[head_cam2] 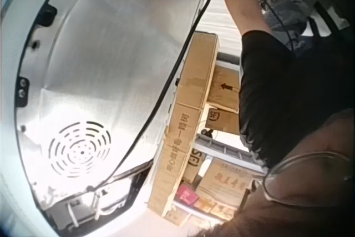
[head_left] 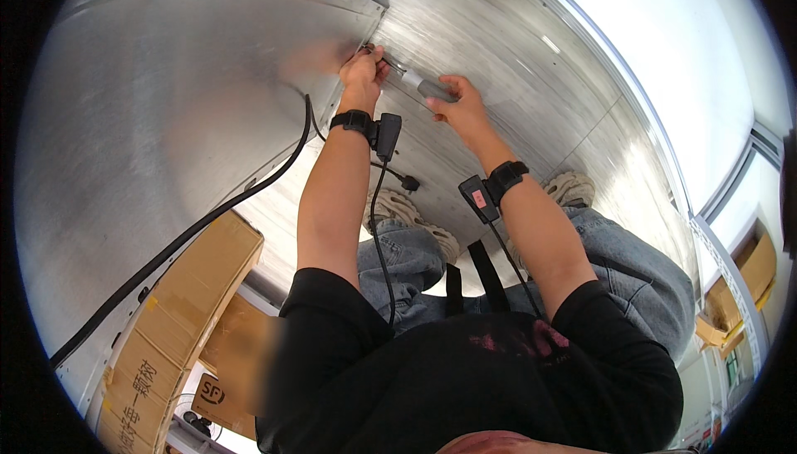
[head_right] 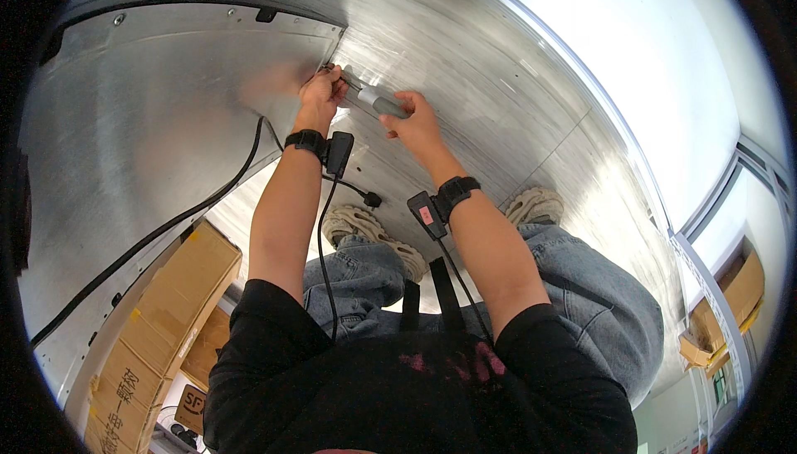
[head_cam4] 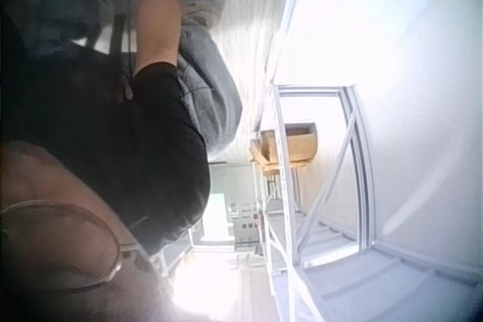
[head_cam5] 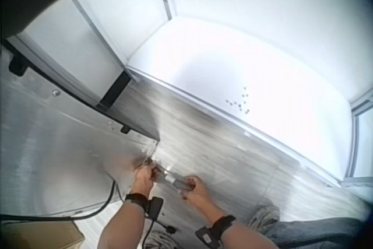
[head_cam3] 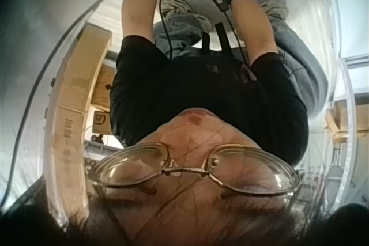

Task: The person uses a screwdriver to remove screws from a metal panel on an electronic device, then removes the panel. They then use a blue cloth to wipe the exterior and interior surfaces of the device.

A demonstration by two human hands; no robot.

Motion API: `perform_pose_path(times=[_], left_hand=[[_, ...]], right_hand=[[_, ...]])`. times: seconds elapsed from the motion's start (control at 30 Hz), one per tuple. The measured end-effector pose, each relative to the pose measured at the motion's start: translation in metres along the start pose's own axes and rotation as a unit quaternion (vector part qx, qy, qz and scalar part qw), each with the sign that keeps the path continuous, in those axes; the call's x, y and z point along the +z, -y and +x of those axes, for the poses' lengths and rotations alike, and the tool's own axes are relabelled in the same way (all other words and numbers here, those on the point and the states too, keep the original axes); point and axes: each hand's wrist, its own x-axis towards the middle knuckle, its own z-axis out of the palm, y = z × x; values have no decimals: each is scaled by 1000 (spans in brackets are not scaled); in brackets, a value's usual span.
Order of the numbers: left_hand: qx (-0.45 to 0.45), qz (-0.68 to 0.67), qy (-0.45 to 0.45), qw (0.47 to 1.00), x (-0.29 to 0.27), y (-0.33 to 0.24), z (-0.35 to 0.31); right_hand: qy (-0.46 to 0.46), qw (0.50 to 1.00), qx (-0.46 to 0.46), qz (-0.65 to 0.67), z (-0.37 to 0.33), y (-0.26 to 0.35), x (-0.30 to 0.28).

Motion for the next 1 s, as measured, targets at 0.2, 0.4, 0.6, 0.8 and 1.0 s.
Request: perform_pose_path(times=[0.2, 0.4, 0.6, 0.8, 1.0], left_hand=[[17, -45, 37, 998, -5, 3, 1], [22, -16, 21, 999, -3, 2, -1], [22, -35, 33, 999, -6, 2, -1], [21, -50, 46, 997, -2, 1, -7], [22, -78, 44, 996, -8, 2, 6]], right_hand=[[112, 979, 113, 126, 7, 1, -17], [15, 997, 35, 62, -1, 1, 1], [79, 990, 87, 78, 0, 4, -11], [31, 996, 52, 58, 1, -3, -4], [40, 997, 56, 28, -11, 9, 6]])
